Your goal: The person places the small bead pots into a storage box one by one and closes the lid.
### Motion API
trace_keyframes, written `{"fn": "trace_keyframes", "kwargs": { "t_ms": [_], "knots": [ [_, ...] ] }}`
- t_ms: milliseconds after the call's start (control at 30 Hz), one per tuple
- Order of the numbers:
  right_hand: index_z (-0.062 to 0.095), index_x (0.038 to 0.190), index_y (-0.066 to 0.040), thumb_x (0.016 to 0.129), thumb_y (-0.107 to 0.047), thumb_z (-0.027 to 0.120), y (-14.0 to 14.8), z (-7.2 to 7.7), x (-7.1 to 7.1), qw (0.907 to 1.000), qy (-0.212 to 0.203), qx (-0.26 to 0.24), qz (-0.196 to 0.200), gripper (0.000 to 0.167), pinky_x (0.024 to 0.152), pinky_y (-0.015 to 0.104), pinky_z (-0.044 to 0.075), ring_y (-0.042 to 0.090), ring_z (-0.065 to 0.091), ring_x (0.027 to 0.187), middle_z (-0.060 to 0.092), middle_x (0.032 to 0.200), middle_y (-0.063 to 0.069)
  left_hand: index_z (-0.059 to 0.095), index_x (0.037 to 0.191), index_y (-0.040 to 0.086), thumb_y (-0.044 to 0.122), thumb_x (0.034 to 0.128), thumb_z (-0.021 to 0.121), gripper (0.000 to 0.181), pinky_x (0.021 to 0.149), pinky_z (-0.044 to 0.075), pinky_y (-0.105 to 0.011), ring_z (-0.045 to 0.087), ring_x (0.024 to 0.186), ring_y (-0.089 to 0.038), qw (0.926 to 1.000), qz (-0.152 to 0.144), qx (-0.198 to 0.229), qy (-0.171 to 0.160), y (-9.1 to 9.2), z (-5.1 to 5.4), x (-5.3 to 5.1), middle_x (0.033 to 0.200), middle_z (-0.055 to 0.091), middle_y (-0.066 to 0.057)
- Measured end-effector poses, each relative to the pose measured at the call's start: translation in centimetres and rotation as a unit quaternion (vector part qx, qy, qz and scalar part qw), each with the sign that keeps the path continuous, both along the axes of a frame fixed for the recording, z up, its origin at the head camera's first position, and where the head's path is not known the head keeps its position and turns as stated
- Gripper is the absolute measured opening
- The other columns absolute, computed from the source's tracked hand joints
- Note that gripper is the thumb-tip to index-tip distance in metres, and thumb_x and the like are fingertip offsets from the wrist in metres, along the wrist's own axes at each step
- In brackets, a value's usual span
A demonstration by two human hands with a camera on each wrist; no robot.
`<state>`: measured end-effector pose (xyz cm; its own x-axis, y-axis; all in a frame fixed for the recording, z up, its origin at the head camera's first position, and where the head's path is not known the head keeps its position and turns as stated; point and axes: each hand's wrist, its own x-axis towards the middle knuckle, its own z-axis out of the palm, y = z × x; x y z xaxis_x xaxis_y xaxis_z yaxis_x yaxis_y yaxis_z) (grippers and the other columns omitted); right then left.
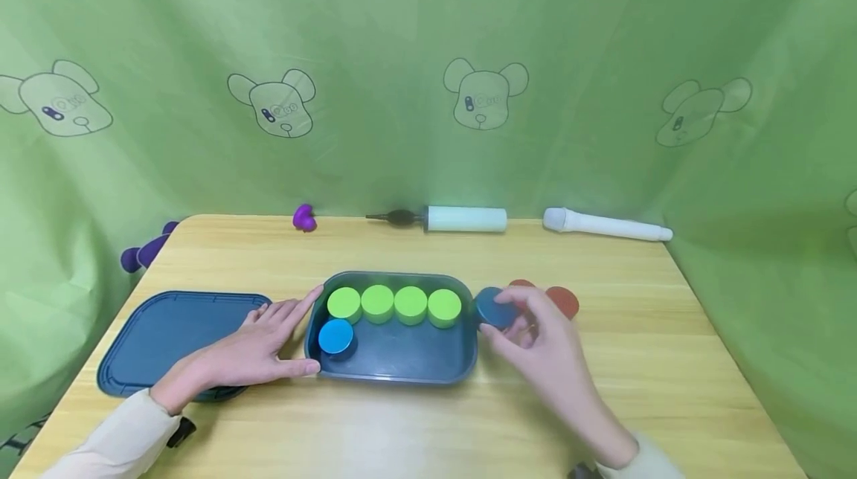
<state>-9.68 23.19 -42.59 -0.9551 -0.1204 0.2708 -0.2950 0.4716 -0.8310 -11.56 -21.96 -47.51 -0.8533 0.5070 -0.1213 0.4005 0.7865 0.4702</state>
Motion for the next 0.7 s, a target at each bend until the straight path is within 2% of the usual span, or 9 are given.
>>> {"fn": "trace_keyframes", "kwargs": {
  "t_ms": [200,433,700],
  "knots": [
    [0.070,0.124,-0.019,0.091,-0.015,0.093,-2.2,-0.5,-0.5,0.9987,-0.027,0.000,0.043,0.041,0.065,0.026,0.055,0.022,0.064,0.075,0.065,0.086,0.005,-0.001,0.177,0.032,0.079,0.0966,0.062,0.113,0.120,0.009,-0.082,0.030,0.159,-0.044,1.0000,0.000,0.003,0.002,0.2,-0.1,0.1,0.173,0.033,-0.018],
    [0.069,0.122,-0.022,0.089,-0.019,0.095,-5.1,-1.0,-1.1,0.9954,-0.065,0.023,0.067,0.042,0.063,0.030,0.059,0.020,0.067,0.070,0.069,0.085,0.001,0.001,0.178,0.030,0.076,0.0981,0.063,0.111,0.120,0.008,-0.083,0.030,0.158,-0.046,0.9999,0.001,0.011,-0.003,0.3,0.3,0.1,0.172,0.034,-0.020],
    [0.069,0.118,-0.025,0.090,-0.021,0.094,-7.9,-2.2,-2.1,0.9880,-0.061,0.071,0.123,0.038,0.063,0.029,0.057,0.012,0.067,0.072,0.069,0.085,-0.007,-0.001,0.178,0.031,0.075,0.0985,0.063,0.111,0.121,0.006,-0.081,0.029,0.159,-0.046,0.9998,0.004,0.011,-0.016,0.2,0.4,0.2,0.173,0.032,-0.021]
  ]
}}
